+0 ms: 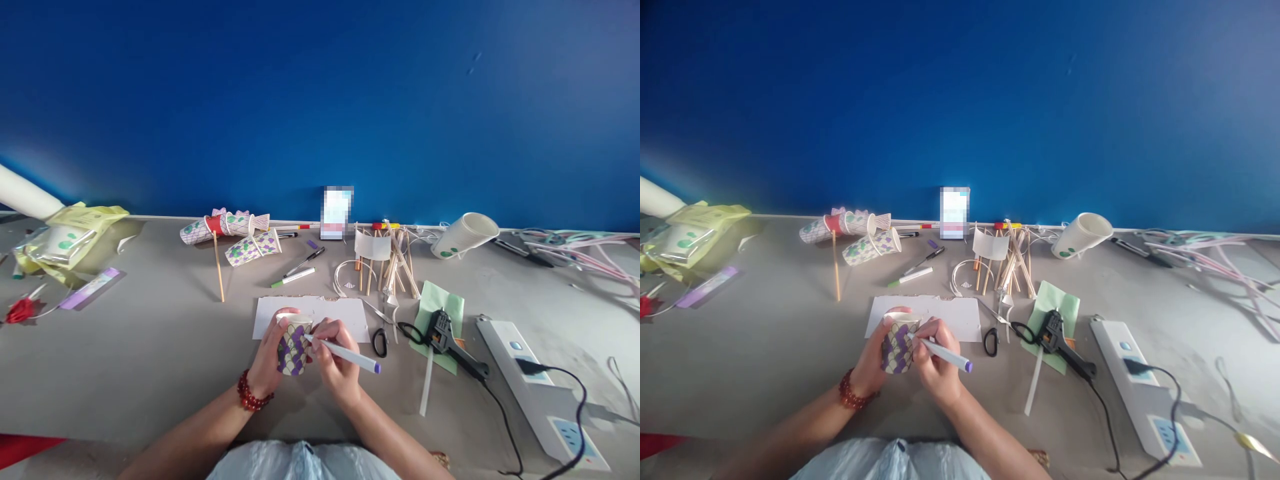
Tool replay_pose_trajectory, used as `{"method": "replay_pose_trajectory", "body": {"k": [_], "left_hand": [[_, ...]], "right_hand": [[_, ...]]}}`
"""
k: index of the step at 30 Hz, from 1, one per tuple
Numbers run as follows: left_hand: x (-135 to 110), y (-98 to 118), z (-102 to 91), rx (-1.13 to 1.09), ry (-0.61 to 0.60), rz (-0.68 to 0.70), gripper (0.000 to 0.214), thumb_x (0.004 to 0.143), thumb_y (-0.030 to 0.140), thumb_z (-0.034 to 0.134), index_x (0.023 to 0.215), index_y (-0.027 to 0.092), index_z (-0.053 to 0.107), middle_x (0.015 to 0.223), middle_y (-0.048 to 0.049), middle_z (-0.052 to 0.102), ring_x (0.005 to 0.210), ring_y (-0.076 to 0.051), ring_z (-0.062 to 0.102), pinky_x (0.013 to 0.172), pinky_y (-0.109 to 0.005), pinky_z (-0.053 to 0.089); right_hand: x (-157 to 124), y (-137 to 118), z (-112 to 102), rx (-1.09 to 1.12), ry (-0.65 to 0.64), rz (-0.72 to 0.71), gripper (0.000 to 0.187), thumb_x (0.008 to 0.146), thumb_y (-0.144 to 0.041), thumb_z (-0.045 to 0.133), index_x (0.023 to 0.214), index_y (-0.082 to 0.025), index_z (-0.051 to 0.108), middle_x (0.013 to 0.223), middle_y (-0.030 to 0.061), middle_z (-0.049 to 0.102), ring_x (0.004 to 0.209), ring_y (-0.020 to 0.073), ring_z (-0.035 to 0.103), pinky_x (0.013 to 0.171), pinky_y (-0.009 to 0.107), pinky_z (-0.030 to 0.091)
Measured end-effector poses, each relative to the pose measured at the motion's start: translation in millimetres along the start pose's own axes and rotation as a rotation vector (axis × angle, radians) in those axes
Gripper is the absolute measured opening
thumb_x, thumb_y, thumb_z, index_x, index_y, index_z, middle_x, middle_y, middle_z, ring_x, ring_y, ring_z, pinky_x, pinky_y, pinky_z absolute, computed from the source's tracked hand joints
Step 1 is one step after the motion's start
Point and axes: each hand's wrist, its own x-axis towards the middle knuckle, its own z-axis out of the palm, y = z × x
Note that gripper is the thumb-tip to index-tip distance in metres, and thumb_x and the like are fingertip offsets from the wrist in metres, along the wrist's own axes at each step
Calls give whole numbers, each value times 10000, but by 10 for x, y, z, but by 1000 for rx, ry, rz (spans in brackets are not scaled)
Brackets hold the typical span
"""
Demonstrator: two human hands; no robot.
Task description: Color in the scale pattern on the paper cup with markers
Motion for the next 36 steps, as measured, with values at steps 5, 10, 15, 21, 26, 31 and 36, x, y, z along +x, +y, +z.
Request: {"method": "replay_pose_trajectory", "body": {"k": [5, 10, 15, 21, 26, 31, 36], "left_hand": [[2, 1, 7, -3, 9, -2, 460, 841, 597, 733, 1068, 207, 644, 813, -11, 715, 733, -162, 696, 649, -246, 574], [13, -15, -7, -3, 20, -19, 452, 838, 591, 732, 1084, 221, 652, 880, -19, 738, 755, -179, 724, 676, -283, 606], [12, -15, -14, -5, 16, -7, 448, 848, 590, 735, 1081, 216, 652, 877, -15, 727, 784, -168, 722, 685, -255, 600], [11, -26, -30, 9, -2, -1, 414, 888, 584, 698, 1098, 231, 649, 951, -20, 742, 844, -178, 742, 742, -269, 614], [14, -27, -24, 14, 12, -4, 421, 870, 586, 712, 1093, 232, 663, 922, -14, 739, 808, -175, 740, 725, -270, 616], [11, -19, -10, 14, 10, -1, 435, 868, 595, 710, 1088, 225, 650, 897, -19, 740, 772, -179, 736, 703, -281, 614], [9, -22, -6, -3, 1, 3, 425, 878, 581, 714, 1088, 218, 644, 922, -23, 749, 809, -175, 740, 728, -267, 610]], "right_hand": [[-8, 11, 6, 16, -10, -13, 247, 1008, -404, 586, 826, -237, 571, 691, 4, 554, 654, 189, 528, 616, 337, 449], [0, 23, -6, 16, 16, -9, 204, 1007, -350, 587, 839, -236, 569, 698, -1, 556, 631, 177, 528, 596, 319, 441], [-2, 20, -8, 3, 11, -13, 242, 1012, -392, 581, 826, -238, 561, 698, 2, 552, 655, 190, 548, 620, 334, 459], [5, 13, 0, -13, 26, -18, 246, 1025, -430, 564, 874, -236, 569, 699, 3, 563, 631, 181, 536, 592, 324, 454], [11, 2, 5, -32, 25, -19, 245, 1023, -443, 571, 894, -235, 586, 713, 4, 572, 630, 179, 535, 588, 318, 444], [5, 3, 5, -23, 22, -19, 253, 1026, -434, 565, 866, -238, 573, 700, 0, 561, 645, 183, 544, 598, 319, 449], [1, -25, 18, -15, 8, 5, 227, 1009, -419, 592, 881, -231, 590, 724, 6, 575, 649, 180, 544, 597, 317, 440]]}}
